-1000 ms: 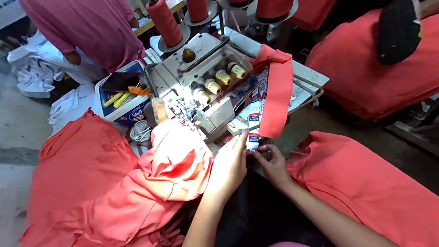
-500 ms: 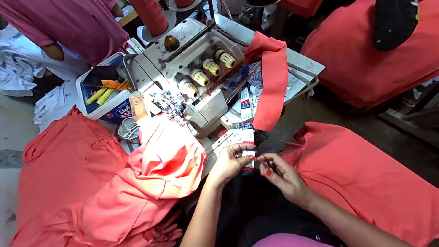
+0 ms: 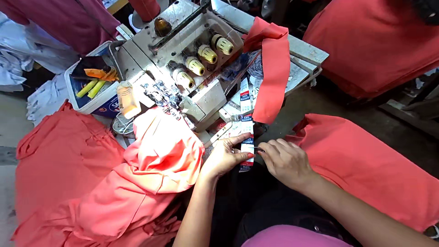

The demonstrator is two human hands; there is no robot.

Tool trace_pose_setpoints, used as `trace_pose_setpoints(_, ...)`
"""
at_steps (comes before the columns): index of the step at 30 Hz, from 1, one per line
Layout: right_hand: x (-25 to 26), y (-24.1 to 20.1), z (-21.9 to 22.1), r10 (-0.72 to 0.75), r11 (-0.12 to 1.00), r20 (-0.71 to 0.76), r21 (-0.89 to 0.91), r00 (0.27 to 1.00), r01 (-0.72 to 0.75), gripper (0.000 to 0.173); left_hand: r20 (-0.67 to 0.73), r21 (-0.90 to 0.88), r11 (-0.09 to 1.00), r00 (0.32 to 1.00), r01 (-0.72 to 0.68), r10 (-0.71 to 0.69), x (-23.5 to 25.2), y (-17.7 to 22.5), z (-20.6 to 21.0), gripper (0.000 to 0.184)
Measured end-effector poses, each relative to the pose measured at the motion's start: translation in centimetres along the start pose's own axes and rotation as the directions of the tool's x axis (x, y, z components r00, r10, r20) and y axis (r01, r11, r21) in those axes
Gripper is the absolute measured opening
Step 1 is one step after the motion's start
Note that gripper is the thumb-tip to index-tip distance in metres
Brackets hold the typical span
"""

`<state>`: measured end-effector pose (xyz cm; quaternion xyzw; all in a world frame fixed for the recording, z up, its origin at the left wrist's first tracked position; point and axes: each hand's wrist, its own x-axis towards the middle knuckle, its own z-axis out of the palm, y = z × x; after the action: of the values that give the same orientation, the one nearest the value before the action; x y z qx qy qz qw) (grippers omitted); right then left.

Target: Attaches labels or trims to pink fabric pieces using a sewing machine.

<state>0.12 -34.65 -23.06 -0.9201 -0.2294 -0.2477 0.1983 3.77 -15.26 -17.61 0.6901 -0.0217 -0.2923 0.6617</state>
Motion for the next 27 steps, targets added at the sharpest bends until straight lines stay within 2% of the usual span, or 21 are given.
trace_pose_setpoints(16,0.9,-0.8,0.6,-0.042,0.996,0.041,-0.081,0.998,0.045,0.017,0.029,0.013,1.000,1.000,-0.003,0.003,0.2,-0.4,-0.2,0.052)
trace_pose_setpoints(19,1.0,-0.8,0.7,-0.047,0.995,0.062,-0.088,0.997,0.053,0.017,0.035,-0.006,1.000,0.999,-0.014,0.014,0.2,-0.5,-0.2,0.062)
trace_pose_setpoints(21,1.0,-0.9,0.5,-0.002,1.000,0.068,-0.017,0.998,0.003,0.018,0.030,0.039,0.999,1.000,0.000,-0.001,-0.1,-0.5,-0.1,0.076)
trace_pose_setpoints(23,1.2,-1.0,-0.1,0.122,0.971,0.063,0.198,0.991,-0.132,0.027,-0.023,0.161,0.987,1.000,-0.016,0.020,-1.4,-0.2,0.0,0.081)
trace_pose_setpoints(24,1.3,-1.1,-0.4,0.192,0.906,0.071,0.370,0.979,-0.205,0.033,-0.107,0.175,0.983,0.991,-0.057,0.077,-2.4,-0.1,0.1,0.077)
trace_pose_setpoints(25,1.3,-1.4,-0.4,0.246,0.771,0.113,0.580,0.963,-0.265,0.040,-0.235,0.130,0.980,0.955,-0.151,0.179,-3.3,-0.3,0.4,0.069)
trace_pose_setpoints(26,1.5,-2.1,-0.3,0.249,0.569,0.188,0.766,0.950,-0.301,0.045,-0.369,0.046,0.957,0.886,-0.286,0.283,-3.9,-0.5,0.7,0.061)
trace_pose_setpoints(27,1.9,-3.0,-0.3,0.213,0.335,0.284,0.878,0.935,-0.343,0.046,-0.479,-0.053,0.907,0.808,-0.418,0.344,-4.4,-0.5,0.9,0.054)
